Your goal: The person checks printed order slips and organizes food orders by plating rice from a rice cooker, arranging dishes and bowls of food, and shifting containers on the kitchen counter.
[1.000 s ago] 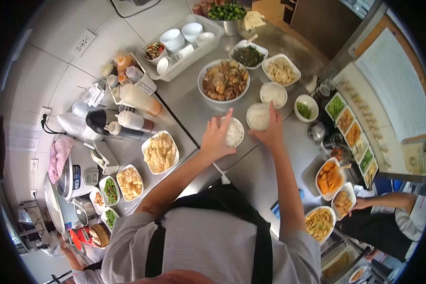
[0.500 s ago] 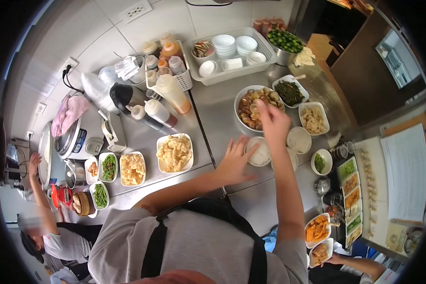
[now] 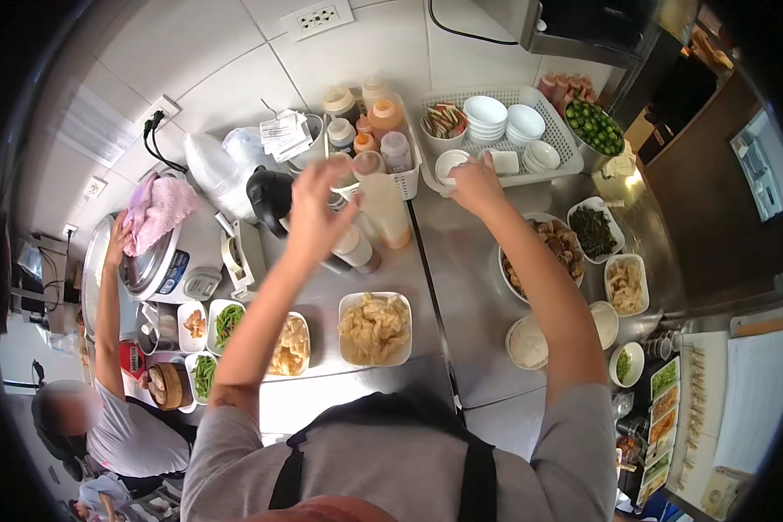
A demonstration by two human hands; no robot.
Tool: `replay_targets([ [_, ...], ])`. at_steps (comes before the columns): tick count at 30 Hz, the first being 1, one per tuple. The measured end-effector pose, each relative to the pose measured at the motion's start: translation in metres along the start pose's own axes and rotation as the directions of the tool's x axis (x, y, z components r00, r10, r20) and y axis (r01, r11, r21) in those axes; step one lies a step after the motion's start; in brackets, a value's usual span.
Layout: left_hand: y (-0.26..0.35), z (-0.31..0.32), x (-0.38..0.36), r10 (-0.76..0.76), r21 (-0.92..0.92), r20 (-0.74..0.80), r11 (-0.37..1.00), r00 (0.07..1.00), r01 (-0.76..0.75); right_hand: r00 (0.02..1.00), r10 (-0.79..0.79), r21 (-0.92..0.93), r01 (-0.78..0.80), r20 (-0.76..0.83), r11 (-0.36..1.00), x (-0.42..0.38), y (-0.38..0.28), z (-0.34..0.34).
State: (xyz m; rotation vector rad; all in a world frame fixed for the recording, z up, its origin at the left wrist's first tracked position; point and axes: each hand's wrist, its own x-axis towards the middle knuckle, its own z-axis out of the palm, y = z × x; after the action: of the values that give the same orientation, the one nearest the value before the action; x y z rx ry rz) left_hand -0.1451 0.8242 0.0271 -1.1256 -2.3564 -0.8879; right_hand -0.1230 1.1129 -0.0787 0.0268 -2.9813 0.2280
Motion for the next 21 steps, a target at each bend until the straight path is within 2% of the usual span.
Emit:
replay_targets([
  [1,-0.022,0.001,0.021,0.011,-0.044,-0.032,0.999,0.999,-0.013,0.992,-0.01,0.075,0.02,-0.129,0.997,-0.005,0.004,0.0],
  [2,-0.037,0.003,0.042,-0.006,-0.051,-0.027,0.999,1.0,0.005,0.982,0.051,0.164,-0.02,-0.184,0.986,-0.01,-0.001,-0.01],
  [4,-0.069,0.02,0.082,-0.039,-0.038,-0.033,0.999,0.999,0.037,0.945,0.188,0.341,-0.089,-0.269,0.936,-0.029,-0.022,-0.036],
  [5,-0.089,0.037,0.099,-0.053,-0.018,-0.045,0.998,0.998,0.052,0.923,0.245,0.427,-0.101,-0.297,0.899,-0.04,-0.032,-0.028],
  [6,-0.105,0.052,0.118,-0.105,-0.064,0.012,0.992,0.994,0.105,0.897,0.303,0.509,-0.107,-0.321,0.854,-0.053,-0.043,-0.018],
  [7,-0.119,0.067,0.135,-0.152,-0.106,0.071,0.981,0.986,0.159,0.906,0.283,0.476,-0.108,-0.314,0.873,-0.065,-0.055,-0.007],
  [8,-0.126,0.078,0.145,-0.195,-0.144,0.133,0.966,0.972,0.214,0.897,0.191,0.401,-0.017,-0.399,0.916,-0.073,-0.059,0.016],
  [11,-0.11,0.096,0.16,-0.432,-0.088,0.34,0.87,0.835,0.485,0.925,0.23,0.399,-0.096,-0.302,0.912,-0.082,-0.067,0.066],
  [12,-0.111,0.108,0.157,-0.376,-0.05,0.301,0.911,0.876,0.408,0.933,0.224,0.376,-0.107,-0.282,0.92,-0.082,-0.062,0.081],
  [15,-0.062,0.102,0.131,-0.352,0.176,0.222,0.932,0.909,0.317,0.945,0.222,0.336,-0.133,-0.242,0.932,-0.082,-0.057,0.102],
  [18,-0.056,0.107,0.117,-0.328,0.22,0.286,0.937,0.9,0.271,0.937,0.24,0.356,-0.14,-0.255,0.924,-0.082,-0.06,0.088],
  [21,-0.055,0.096,0.12,-0.444,0.395,0.506,0.881,0.74,0.258,0.906,0.287,0.442,-0.13,-0.311,0.888,-0.082,-0.068,0.071],
])
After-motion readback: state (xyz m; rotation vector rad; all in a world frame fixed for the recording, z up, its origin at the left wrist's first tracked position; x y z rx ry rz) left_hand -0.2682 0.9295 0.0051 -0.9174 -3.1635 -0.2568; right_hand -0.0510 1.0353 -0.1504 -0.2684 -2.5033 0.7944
